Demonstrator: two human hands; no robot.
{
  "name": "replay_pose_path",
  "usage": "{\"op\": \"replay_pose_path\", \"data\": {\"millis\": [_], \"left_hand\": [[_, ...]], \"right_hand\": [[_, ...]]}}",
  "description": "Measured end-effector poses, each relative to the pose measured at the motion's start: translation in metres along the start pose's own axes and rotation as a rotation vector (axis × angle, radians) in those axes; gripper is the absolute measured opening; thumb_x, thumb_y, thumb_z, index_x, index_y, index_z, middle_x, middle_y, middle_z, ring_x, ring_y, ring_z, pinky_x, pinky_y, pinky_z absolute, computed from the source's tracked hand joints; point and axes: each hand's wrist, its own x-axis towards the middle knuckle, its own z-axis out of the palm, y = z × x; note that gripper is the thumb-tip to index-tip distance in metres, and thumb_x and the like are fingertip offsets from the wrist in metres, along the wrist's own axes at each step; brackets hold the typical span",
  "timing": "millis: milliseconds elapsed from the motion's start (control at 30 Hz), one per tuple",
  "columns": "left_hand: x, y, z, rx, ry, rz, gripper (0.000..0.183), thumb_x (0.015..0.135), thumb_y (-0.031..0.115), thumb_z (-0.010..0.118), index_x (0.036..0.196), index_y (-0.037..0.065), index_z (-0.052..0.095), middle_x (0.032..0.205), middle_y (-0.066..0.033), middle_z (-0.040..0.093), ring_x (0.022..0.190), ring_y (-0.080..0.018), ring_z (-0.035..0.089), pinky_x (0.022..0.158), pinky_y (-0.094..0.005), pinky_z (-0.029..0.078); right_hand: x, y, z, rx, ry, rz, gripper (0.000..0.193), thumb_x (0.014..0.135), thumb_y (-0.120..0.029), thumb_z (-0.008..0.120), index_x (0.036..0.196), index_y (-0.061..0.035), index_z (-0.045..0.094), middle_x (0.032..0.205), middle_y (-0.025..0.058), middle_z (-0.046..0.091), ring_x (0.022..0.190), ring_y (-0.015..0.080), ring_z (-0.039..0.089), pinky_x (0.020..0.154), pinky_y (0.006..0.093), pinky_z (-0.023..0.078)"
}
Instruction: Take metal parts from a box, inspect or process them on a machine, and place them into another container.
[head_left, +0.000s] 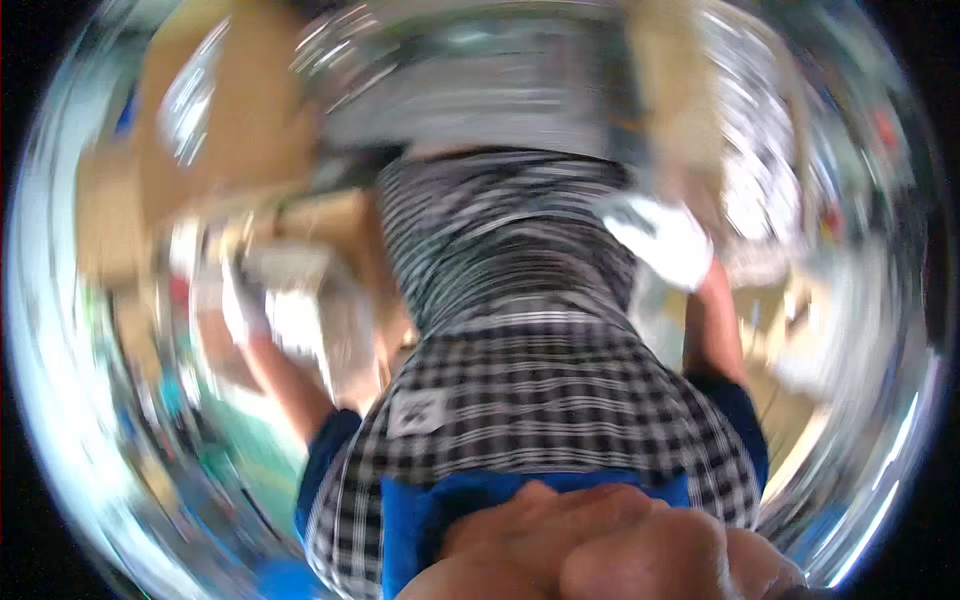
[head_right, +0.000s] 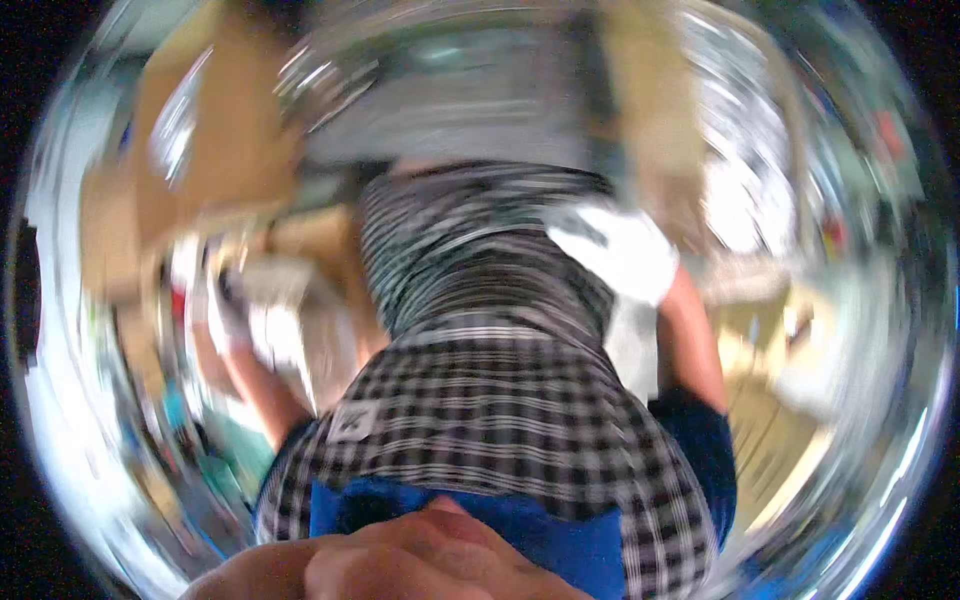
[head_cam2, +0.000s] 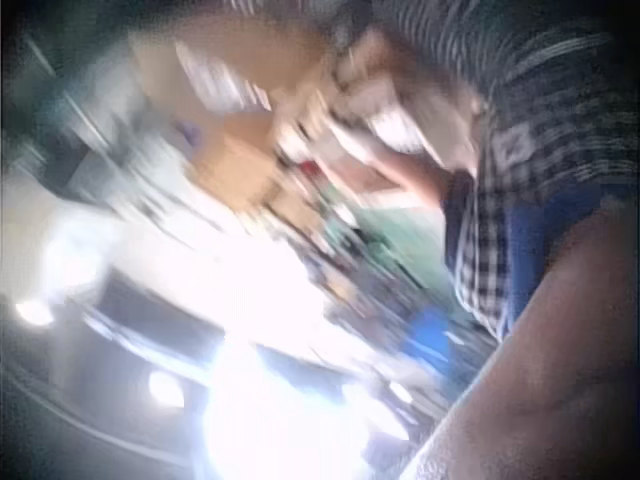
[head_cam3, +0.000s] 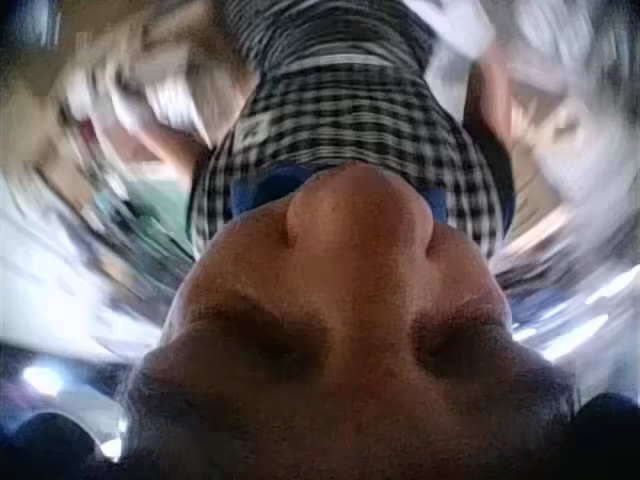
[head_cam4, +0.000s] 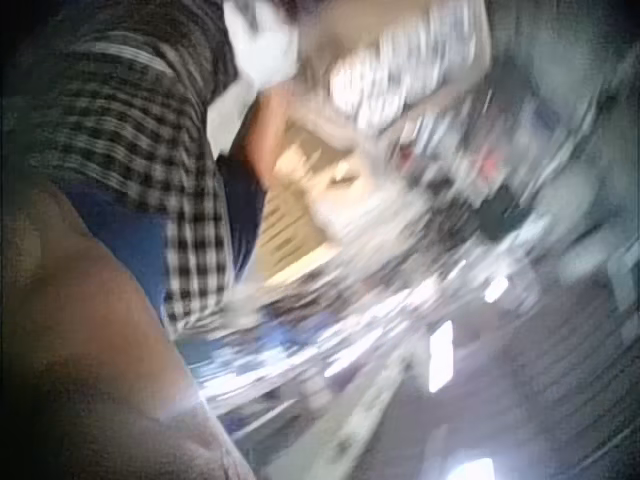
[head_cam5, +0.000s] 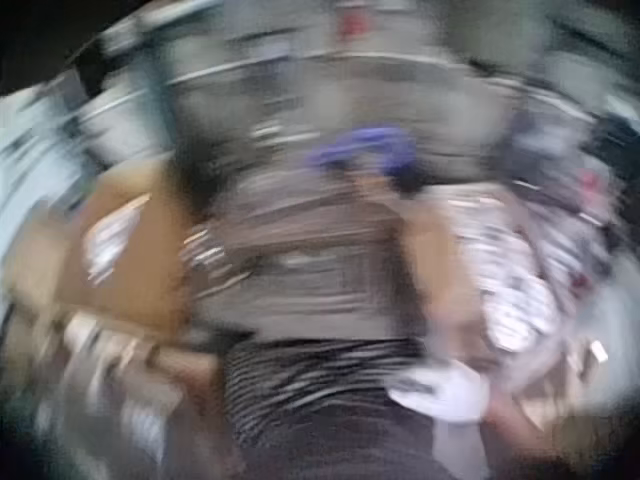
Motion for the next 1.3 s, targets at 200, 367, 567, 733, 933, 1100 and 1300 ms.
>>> {"op": "replay_pose_path", "data": {"millis": [200, 367, 567, 733, 933, 1100, 1300], "left_hand": [[0.106, -0.136, -0.123, -0.519, 0.529, -0.339, 0.037, 0.088, 0.039, 0.056, 0.106, 0.007, 0.058, 0.089, -0.0092, 0.062, 0.078, -0.0224, 0.061, 0.069, -0.0329, 0.050], [0.059, -0.300, -0.248, -0.237, 0.542, -0.575, 0.043, 0.092, 0.042, 0.042, 0.119, 0.012, 0.057, 0.121, -0.0047, 0.055, 0.115, -0.0216, 0.047, 0.095, -0.0386, 0.035], [0.035, -0.277, -0.186, 0.160, 0.150, -0.789, 0.049, 0.082, 0.049, 0.052, 0.106, 0.008, 0.061, 0.086, -0.0134, 0.065, 0.072, -0.0285, 0.063, 0.062, -0.0405, 0.051], [0.070, -0.262, -0.176, 0.861, -0.005, -0.574, 0.067, 0.075, 0.054, 0.056, 0.127, 0.012, 0.052, 0.130, -0.0119, 0.051, 0.118, -0.0263, 0.049, 0.097, -0.0348, 0.040], [0.029, -0.218, -0.154, 1.062, -0.074, -0.395, 0.070, 0.075, 0.059, 0.054, 0.126, 0.011, 0.053, 0.128, -0.0113, 0.053, 0.114, -0.0271, 0.051, 0.095, -0.0350, 0.042], [0.045, -0.275, -0.156, 1.105, 0.189, -0.188, 0.070, 0.073, 0.061, 0.055, 0.121, 0.011, 0.057, 0.122, -0.0115, 0.057, 0.110, -0.0273, 0.054, 0.094, -0.0348, 0.042], [0.048, -0.253, -0.139, 1.102, -0.056, -0.380, 0.070, 0.071, 0.063, 0.056, 0.117, 0.010, 0.060, 0.116, -0.0110, 0.060, 0.105, -0.0270, 0.056, 0.091, -0.0352, 0.043]], "right_hand": [[0.021, 0.045, 0.093, -0.083, -0.172, 0.057, 0.033, 0.090, -0.029, 0.057, 0.109, -0.0028, 0.061, 0.102, 0.0172, 0.064, 0.092, 0.0260, 0.063, 0.082, 0.0317, 0.047], [0.053, 0.036, 0.074, -0.193, -0.401, 0.012, 0.030, 0.091, -0.024, 0.056, 0.112, -0.0030, 0.060, 0.106, 0.0147, 0.064, 0.095, 0.0242, 0.061, 0.085, 0.0325, 0.045], [0.061, -0.002, 0.069, -0.322, -0.299, -0.001, 0.031, 0.091, -0.020, 0.055, 0.114, 0.0009, 0.058, 0.107, 0.0157, 0.062, 0.098, 0.0229, 0.059, 0.088, 0.0329, 0.044], [0.055, 0.007, 0.071, -0.296, -0.378, 0.076, 0.034, 0.090, -0.022, 0.056, 0.116, -0.0010, 0.057, 0.110, 0.0168, 0.061, 0.100, 0.0268, 0.059, 0.089, 0.0342, 0.044], [0.061, 0.034, 0.070, -0.344, -0.474, 0.122, 0.039, 0.089, -0.028, 0.056, 0.118, -0.0022, 0.056, 0.111, 0.0179, 0.060, 0.101, 0.0292, 0.059, 0.089, 0.0357, 0.044], [0.066, 0.024, 0.071, -0.335, -0.465, 0.122, 0.039, 0.089, -0.028, 0.056, 0.118, -0.0023, 0.056, 0.112, 0.0178, 0.060, 0.102, 0.0294, 0.058, 0.090, 0.0358, 0.044], [0.066, 0.013, 0.068, -0.397, -0.436, 0.063, 0.039, 0.089, -0.027, 0.055, 0.118, -0.0023, 0.056, 0.114, 0.0181, 0.059, 0.105, 0.0292, 0.057, 0.091, 0.0353, 0.043]]}}
